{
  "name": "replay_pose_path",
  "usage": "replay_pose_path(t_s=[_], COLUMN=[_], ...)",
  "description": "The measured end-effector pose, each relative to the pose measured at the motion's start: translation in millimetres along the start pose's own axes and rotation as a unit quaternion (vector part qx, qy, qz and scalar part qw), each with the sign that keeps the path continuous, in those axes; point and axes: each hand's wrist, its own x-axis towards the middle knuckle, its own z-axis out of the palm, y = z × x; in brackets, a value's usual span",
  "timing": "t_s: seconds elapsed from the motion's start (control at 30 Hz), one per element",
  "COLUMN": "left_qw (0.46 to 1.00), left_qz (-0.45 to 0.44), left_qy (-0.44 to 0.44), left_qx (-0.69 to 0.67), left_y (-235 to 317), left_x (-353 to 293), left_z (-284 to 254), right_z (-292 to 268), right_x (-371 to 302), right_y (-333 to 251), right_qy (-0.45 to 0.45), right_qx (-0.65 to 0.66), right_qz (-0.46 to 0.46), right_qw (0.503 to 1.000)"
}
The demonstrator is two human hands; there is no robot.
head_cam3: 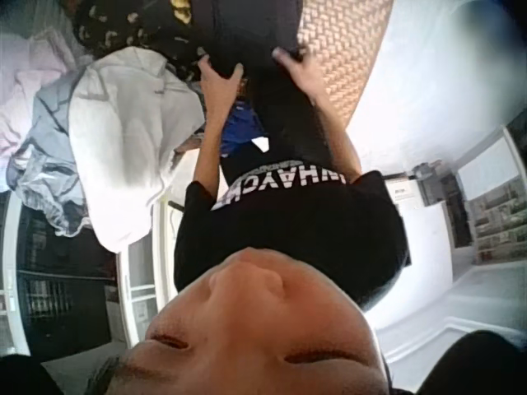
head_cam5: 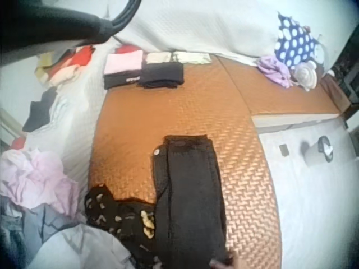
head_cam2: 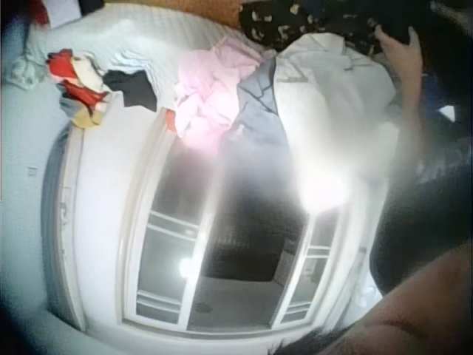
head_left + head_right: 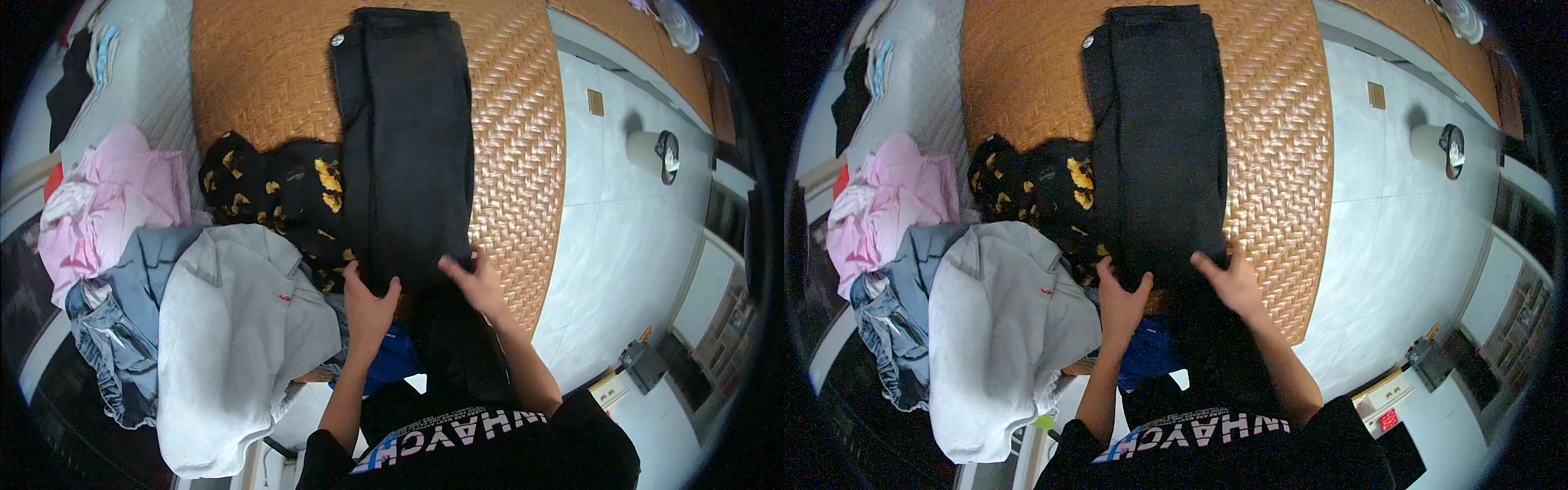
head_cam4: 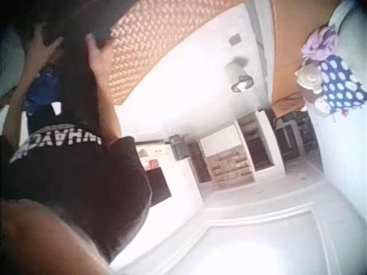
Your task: The person folds several garments on a woven mat, including a pair of black pants, a black shirt with yellow patterns, a blue t-shirt with a graphic, and a white t-shirt. Each item is smoothed, folded into a compact rectangle, and placed in a neat stack.
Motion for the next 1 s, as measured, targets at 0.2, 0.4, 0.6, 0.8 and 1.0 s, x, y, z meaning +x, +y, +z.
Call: replay_pose_path(t_s=[0.2,0.4,0.6,0.8,1.0], left_qw=[0.947,0.774,0.725,0.680,0.799], left_qz=[0.226,0.589,0.590,0.614,0.513], left_qy=[0.037,-0.134,-0.100,-0.134,-0.222], left_qx=[-0.224,0.192,0.341,0.377,0.220], left_y=[-4,154,125,133,96], left_x=[17,150,212,218,271], left_z=[-53,-32,18,18,-1], right_z=[-36,-35,-31,-28,-6], right_x=[-6,-4,-19,37,133], right_y=[18,17,14,-96,-209], right_qy=[-0.205,-0.275,-0.298,-0.254,-0.267], right_qx=[0.351,0.342,0.403,0.836,0.880], right_qz=[0.212,0.230,0.268,0.093,0.065], right_qw=[0.889,0.869,0.823,0.478,0.387])
